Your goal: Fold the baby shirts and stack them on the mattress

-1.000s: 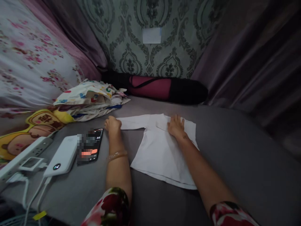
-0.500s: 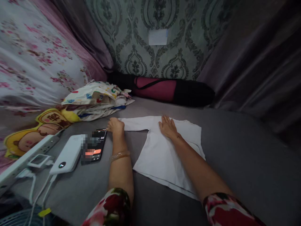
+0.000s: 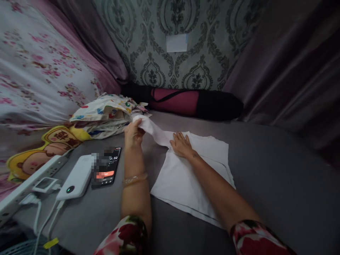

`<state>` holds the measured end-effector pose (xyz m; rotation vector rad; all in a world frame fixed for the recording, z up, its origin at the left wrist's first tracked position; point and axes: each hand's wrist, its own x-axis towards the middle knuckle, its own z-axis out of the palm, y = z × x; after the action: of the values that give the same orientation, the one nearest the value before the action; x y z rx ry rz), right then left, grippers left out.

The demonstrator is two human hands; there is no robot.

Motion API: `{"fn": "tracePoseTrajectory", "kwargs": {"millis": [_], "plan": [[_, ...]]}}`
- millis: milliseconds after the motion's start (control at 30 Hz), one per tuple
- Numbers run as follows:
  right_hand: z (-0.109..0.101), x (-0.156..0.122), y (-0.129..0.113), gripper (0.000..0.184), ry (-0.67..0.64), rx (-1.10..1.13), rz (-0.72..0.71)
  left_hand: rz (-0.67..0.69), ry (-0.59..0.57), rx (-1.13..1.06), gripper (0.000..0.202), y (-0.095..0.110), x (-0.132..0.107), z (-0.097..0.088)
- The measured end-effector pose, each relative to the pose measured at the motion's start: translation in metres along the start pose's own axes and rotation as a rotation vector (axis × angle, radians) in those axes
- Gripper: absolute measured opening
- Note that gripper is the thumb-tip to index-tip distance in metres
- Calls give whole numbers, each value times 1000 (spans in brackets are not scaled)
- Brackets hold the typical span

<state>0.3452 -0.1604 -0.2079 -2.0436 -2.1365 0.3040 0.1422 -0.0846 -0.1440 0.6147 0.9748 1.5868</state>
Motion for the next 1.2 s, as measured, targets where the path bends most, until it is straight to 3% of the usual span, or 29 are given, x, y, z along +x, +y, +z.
{"fn": "tracePoseTrajectory", "kwargs": {"millis": [133,300,400,467,567,633,700,767,900,967,1067,1133,1200], "plan": [[4,-2,-7,64,37,-11,36,32,-153,-177,23,4,-18,30],[1,1,-9,63,3,21,65,14,-385,-159,23,-6,-49,67],[-8,2,-1,56,-18,124,13,37,-369,-110,28,-25,-63,85],[-15,-2,7,47,89,226,13,62,-291,-65,29,-39,-69,94],[-28,-14,21,35,316,528,203,130,-279,1,26,-56,-78,103],[-37,-25,31,25,340,888,404,203,-334,40,22,-65,-87,107],[-44,-37,41,16,278,1275,567,256,-395,100,21,-72,-97,110],[-48,-48,51,17,221,1583,633,266,-500,204,24,-78,-110,113],[-48,-61,72,50,223,1894,673,177,-744,464,44,-84,-122,114],[-45,-63,79,64,262,1916,754,144,-718,537,43,-83,-114,110],[-42,-64,88,72,267,1854,797,139,-547,593,31,-80,-85,95],[-43,-64,92,68,235,1799,752,133,-423,655,29,-78,-63,80],[-45,-64,96,51,204,1712,689,125,-394,743,32,-78,-47,65]]}}
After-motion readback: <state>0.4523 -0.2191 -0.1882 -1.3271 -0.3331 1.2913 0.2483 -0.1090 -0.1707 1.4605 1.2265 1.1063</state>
